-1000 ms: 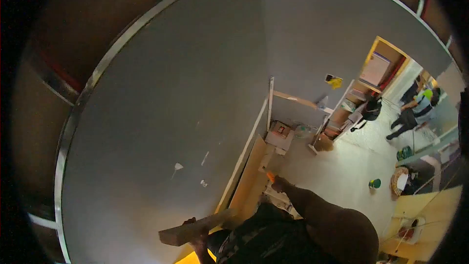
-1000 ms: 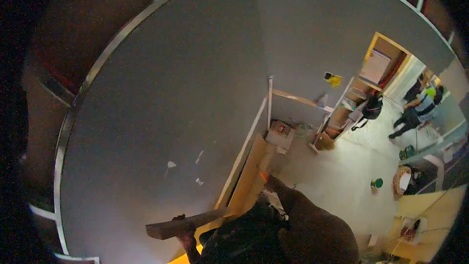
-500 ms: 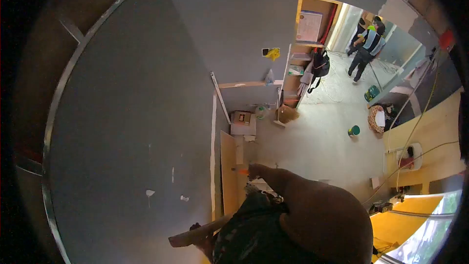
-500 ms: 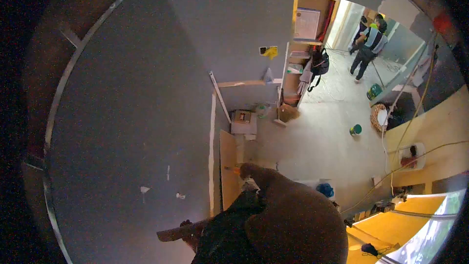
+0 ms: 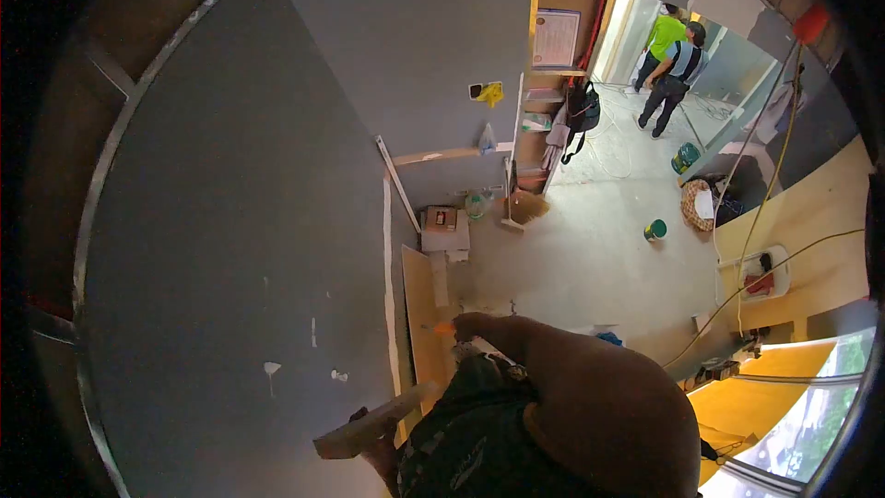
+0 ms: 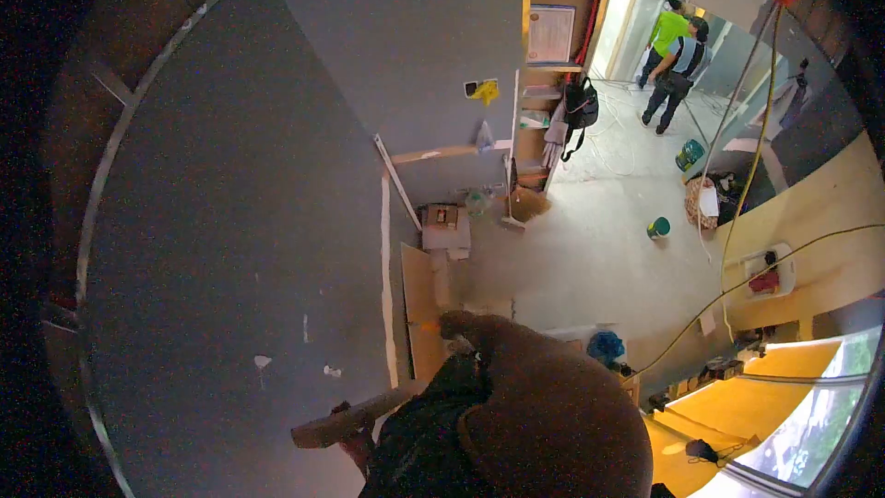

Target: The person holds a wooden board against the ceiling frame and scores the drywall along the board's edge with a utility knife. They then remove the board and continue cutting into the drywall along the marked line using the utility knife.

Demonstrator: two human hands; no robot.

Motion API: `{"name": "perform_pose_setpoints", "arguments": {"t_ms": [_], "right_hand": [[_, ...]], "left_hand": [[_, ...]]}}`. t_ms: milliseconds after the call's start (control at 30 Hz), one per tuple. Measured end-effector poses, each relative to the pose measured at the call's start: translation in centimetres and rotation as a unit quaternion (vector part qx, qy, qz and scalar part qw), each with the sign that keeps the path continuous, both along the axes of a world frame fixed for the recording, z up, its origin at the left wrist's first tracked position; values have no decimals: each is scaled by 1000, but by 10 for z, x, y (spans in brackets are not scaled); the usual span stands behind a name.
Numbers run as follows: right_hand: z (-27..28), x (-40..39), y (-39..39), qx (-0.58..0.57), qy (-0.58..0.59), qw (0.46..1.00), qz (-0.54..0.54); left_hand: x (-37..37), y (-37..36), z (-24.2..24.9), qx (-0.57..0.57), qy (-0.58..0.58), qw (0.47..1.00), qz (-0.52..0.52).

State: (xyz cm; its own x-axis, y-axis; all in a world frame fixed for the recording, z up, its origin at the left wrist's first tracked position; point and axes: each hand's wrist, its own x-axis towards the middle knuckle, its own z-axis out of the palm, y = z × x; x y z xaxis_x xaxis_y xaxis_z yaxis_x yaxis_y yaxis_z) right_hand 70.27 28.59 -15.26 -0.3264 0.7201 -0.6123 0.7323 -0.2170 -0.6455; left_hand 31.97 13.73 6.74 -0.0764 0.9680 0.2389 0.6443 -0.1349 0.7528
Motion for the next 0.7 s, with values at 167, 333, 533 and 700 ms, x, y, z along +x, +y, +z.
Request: {"name": "perform_pose_setpoints", "arguments": {"t_ms": [167, 333, 533, 700], "right_hand": [[-13, 24, -13, -58, -80, 995, 4], [-41, 29, -14, -86, -170, 981, 35], [-45, 16, -7, 85, -81, 978, 171], [-7, -28, 13, -44, -90, 983, 154]], "left_hand": [[65, -16, 69, -128, -147, 971, 139], [23, -26, 15, -191, -169, 943, 215], [-6, -74, -16, -148, -133, 943, 267], [16, -81, 17, -186, -224, 858, 424]]}}
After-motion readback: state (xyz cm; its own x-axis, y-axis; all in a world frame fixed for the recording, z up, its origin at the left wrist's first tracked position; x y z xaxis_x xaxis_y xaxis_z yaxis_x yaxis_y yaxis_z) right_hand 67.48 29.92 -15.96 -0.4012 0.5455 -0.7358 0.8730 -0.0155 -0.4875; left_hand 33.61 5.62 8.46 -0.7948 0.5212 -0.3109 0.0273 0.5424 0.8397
